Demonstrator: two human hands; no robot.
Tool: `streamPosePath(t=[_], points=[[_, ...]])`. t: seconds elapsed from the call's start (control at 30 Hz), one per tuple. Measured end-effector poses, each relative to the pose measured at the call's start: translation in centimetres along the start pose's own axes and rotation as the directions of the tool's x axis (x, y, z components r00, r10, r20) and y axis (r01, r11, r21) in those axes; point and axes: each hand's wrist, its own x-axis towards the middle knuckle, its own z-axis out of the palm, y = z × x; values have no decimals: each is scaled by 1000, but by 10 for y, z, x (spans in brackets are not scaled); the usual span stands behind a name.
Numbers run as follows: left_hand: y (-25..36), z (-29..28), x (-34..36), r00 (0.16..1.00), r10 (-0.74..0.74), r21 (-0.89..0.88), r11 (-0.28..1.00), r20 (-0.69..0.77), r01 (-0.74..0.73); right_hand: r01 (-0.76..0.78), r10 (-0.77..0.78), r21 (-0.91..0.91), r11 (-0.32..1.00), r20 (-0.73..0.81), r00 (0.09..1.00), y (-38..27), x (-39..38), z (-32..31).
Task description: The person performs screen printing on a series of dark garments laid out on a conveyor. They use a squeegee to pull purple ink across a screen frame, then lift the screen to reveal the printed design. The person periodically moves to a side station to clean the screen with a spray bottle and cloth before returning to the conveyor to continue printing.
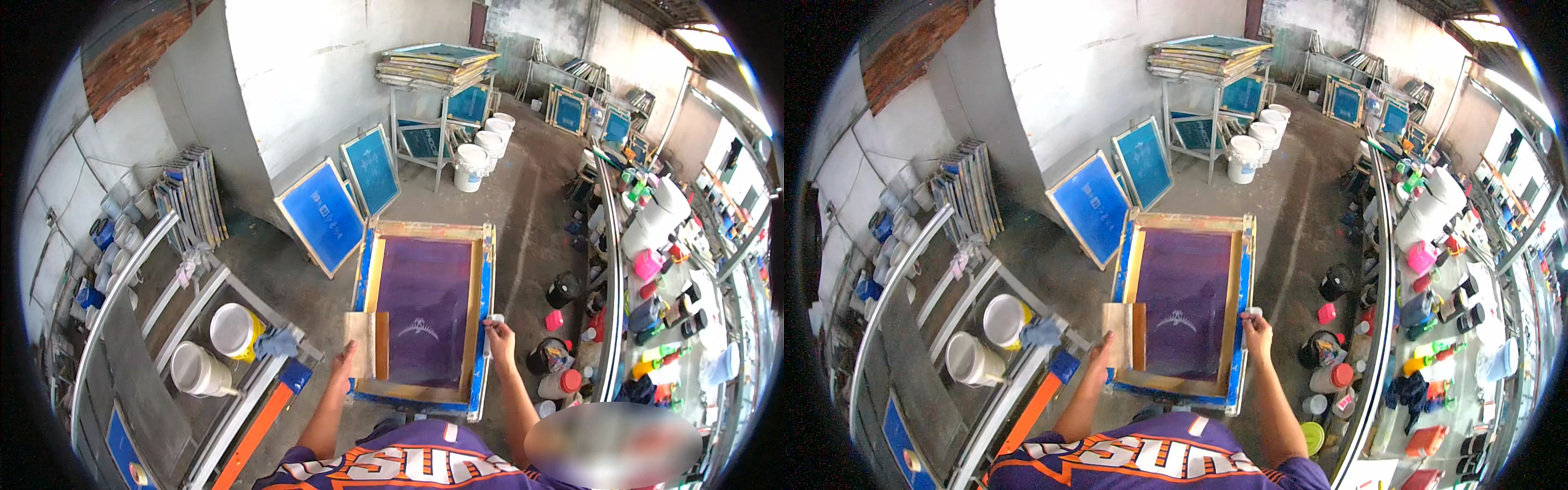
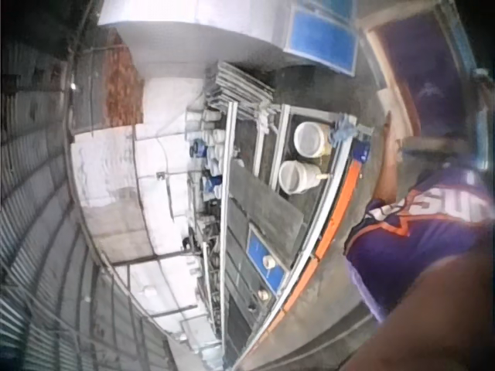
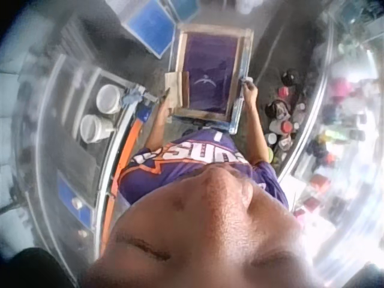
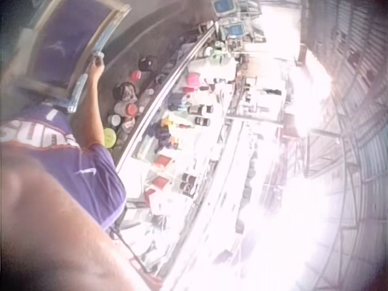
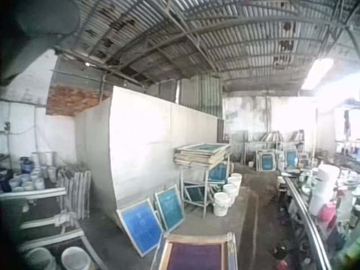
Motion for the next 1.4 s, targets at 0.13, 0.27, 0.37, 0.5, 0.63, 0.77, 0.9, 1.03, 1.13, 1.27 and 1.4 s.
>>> streamPosePath(t=[0.13,0.27,0.37,0.5,0.63,0.77,0.9,1.03,1.13,1.27,1.4], points=[[58,76,89,997,40,3,999,65,-41,-19,18,-32,999,-44,999,-15,117,-1],[118,140,147,995,-40,2,999,86,40,-51,50,-17,999,-80,996,-23,181,-3],[115,154,216,991,-38,39,999,130,34,-95,87,-45,994,-154,984,-35,217,2],[139,228,280,978,25,98,994,208,-46,-188,200,74,979,-246,948,-12,290,-6],[162,315,339,979,-20,162,987,205,-14,-188,193,48,981,-314,929,26,377,-20],[187,385,401,979,-48,119,993,198,24,-127,95,-74,989,-339,936,28,480,-30],[198,449,456,990,31,124,991,138,-49,-92,78,-37,995,-281,956,19,585,-55],[223,517,480,975,-9,60,998,223,-5,-166,129,-118,979,-272,953,5,661,-76],[232,564,515,981,-5,47,999,193,-4,-183,147,-134,974,-240,960,2,724,-88],[242,630,573,968,-19,-26,999,249,26,-121,65,-207,971,-258,964,10,810,-100],[278,713,658,980,34,32,999,198,-41,-50,-8,-189,981,-295,955,16,922,-112]])
